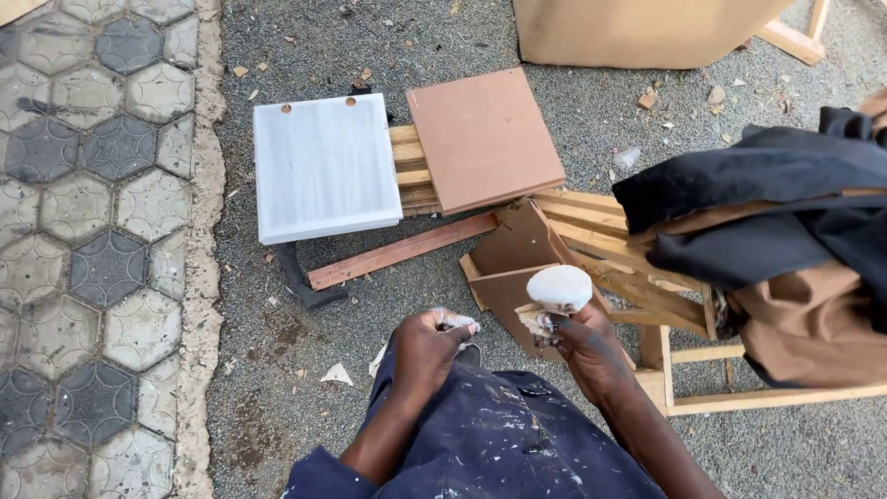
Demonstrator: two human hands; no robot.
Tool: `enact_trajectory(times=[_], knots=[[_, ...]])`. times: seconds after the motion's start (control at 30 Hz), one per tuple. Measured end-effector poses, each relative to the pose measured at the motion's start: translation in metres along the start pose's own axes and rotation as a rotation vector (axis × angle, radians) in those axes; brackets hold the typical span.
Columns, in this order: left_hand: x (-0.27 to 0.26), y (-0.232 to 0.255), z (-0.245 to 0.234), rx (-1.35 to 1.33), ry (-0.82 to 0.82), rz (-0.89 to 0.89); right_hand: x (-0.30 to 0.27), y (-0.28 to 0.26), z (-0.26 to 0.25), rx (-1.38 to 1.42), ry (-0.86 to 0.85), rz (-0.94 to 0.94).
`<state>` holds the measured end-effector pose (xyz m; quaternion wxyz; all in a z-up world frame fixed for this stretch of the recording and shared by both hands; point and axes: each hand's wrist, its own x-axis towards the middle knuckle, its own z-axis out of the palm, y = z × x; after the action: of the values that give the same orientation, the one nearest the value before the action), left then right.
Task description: The person paints a rectangular wooden board white using a sponge, repeatedly dipping it into a bucket of paint. They cover the entire surface of the board and then place it on a wooden pallet. The person then picks up another unpainted board and begins painting its edges.
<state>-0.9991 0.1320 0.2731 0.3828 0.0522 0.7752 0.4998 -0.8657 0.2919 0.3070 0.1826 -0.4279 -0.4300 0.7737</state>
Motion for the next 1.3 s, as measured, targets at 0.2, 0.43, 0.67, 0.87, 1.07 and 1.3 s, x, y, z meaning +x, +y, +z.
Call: enact_trajectory(times=[0.2, 0.43, 0.67, 0.87, 1.07, 1.3], knots=[[0.081, 0.036, 0.003, -0.116, 0.033, -0.069, 0.076, -0.007, 0.014, -0.029, 0.090, 0.071], [0.245, 0.009, 0.029, -0.161, -0.117, -0.219, 0.185, -0.094, 0.115, -0.359, 0.314, 0.593], [0.450, -0.004, 0.049, 0.025, -0.182, -0.326, 0.398, 0.086, 0.052, 0.049, 0.350, 0.308], [0.617, -0.154, 0.096, 0.062, -0.212, -0.416, 0.539, 0.187, 0.041, 0.137, 0.197, 0.409], [0.688, -0.198, 0.131, 0.131, -0.096, -0.542, 0.639, 0.293, -0.020, -0.475, 0.006, 0.330], [0.704, -0.226, 0.170, -0.092, 0.122, -0.643, 0.689, 0.315, -0.022, -0.981, -0.232, 0.173]])
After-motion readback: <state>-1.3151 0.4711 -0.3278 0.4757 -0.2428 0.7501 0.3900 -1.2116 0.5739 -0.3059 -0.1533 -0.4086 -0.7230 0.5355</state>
